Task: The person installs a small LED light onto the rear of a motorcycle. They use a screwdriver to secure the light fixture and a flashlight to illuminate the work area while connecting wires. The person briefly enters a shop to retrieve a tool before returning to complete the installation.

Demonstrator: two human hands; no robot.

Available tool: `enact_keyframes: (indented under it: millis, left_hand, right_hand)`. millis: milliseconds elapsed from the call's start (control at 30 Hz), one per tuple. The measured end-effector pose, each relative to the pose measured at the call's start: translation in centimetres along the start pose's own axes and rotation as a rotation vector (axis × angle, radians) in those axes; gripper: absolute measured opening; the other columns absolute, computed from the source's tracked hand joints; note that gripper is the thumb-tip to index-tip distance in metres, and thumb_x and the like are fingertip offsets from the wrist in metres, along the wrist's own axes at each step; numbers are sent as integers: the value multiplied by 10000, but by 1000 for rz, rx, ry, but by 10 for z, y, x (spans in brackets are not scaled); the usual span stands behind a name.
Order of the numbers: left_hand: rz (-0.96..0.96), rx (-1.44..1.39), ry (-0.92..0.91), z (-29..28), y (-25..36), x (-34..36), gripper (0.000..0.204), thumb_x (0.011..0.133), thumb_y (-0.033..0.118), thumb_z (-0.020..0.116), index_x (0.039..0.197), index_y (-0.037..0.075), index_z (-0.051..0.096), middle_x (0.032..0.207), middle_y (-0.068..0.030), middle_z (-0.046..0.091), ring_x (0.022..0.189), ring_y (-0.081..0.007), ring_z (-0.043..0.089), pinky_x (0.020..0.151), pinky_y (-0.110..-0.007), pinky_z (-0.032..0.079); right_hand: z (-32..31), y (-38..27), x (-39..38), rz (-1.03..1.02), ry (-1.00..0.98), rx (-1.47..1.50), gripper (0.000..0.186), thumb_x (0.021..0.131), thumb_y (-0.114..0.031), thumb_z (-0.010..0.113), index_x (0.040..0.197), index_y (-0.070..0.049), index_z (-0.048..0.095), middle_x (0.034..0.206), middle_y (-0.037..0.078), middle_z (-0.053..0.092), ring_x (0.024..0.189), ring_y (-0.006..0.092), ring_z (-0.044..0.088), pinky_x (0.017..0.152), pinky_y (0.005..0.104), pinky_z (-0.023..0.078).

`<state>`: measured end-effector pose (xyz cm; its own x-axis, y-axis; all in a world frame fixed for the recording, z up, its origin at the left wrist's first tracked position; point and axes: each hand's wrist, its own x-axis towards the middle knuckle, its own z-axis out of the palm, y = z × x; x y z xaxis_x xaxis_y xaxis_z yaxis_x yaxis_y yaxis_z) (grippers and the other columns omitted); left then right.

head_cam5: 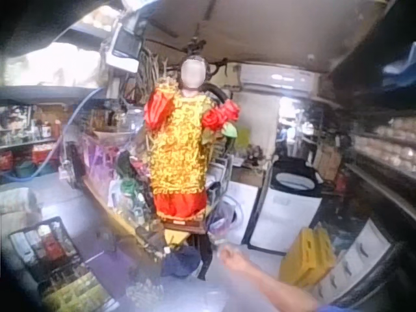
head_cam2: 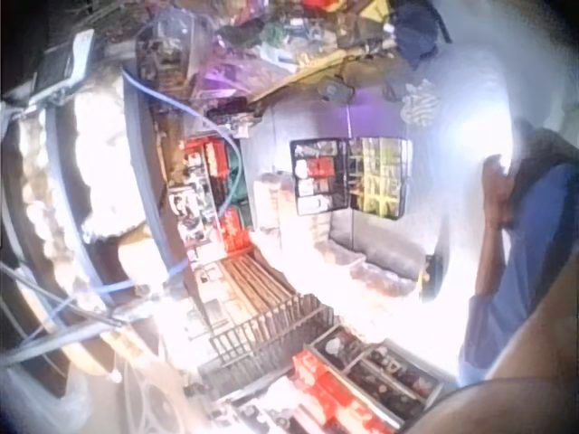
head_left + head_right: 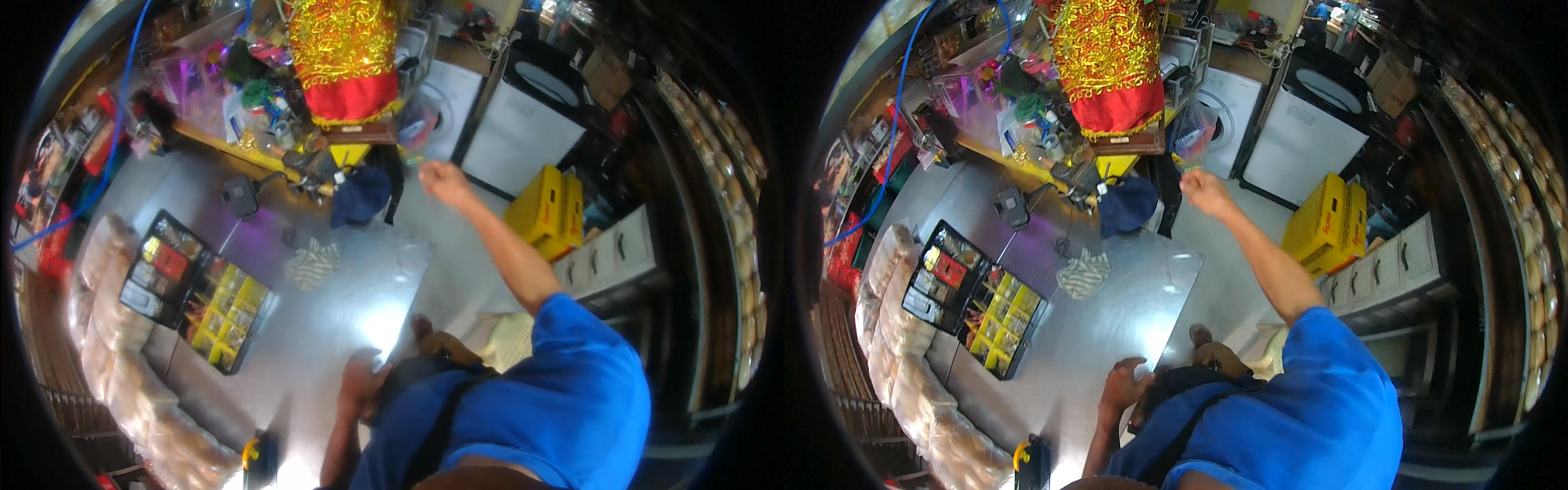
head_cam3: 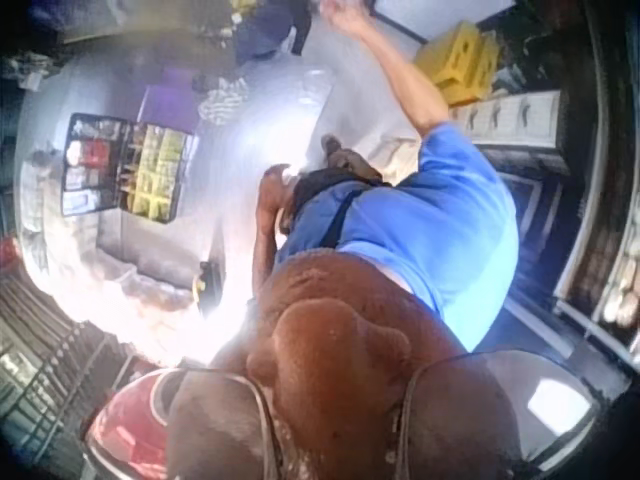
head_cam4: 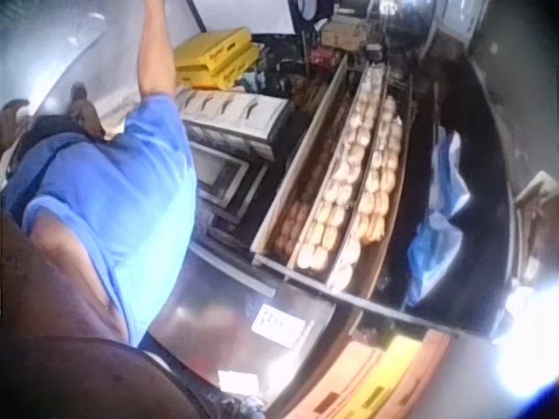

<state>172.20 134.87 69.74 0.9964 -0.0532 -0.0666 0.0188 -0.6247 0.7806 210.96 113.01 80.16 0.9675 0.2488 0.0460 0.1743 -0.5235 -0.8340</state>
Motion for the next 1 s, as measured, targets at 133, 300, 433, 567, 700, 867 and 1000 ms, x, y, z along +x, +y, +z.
enact_keyframes:
  millis: [133,300,433,567,700,867,1000]
  left_hand:
    - [-179,70,66,43,-18,39,571,761,356,761,1178,1,603,1213,-254,579,1160,-413,528,983,-472,434]
    - [-448,161,100,97,10,87,700,749,446,749,1244,-12,558,1400,-327,381,1313,-517,303,1084,-522,305]
    - [-604,242,143,136,22,105,766,734,452,752,1263,-53,523,1401,-406,299,1346,-572,180,1108,-600,169]
    - [-575,364,140,147,24,131,885,704,472,763,1290,-121,466,1441,-348,285,1372,-570,96,1109,-642,97]
    - [-651,411,126,159,14,135,903,680,516,771,1270,-114,507,1468,-309,282,1393,-546,47,1120,-629,86]
    - [-762,407,45,149,29,151,994,677,556,770,1337,-109,439,1498,-319,218,1424,-490,26,1143,-587,76]
    - [-951,209,63,132,55,174,1177,679,540,775,1443,-126,176,1480,-361,211,1442,-440,61,1167,-520,88]
  right_hand:
    - [-40,-19,130,-213,50,40,333,906,-261,627,1139,-23,613,827,59,663,668,139,630,633,308,512]
    - [-112,-15,269,-350,202,2,305,887,-251,635,1087,-21,645,794,66,681,697,136,650,659,304,508]
    - [-162,-40,352,-526,383,-59,238,865,-212,625,1015,-36,683,856,120,710,765,216,683,726,348,521]
    - [-214,-62,421,-677,467,-170,236,859,-210,623,1025,-57,692,883,152,709,848,291,691,773,387,524]
    - [-226,-81,486,-764,382,-236,298,893,-279,596,1137,-126,671,1022,163,693,948,315,675,833,418,513]
    - [-228,-136,494,-767,303,-221,307,829,-213,657,1048,1,668,975,269,662,982,382,646,822,437,504]
    - [-198,-158,535,-674,129,-504,275,855,-193,601,1035,7,659,1038,261,652,988,402,636,800,448,506]
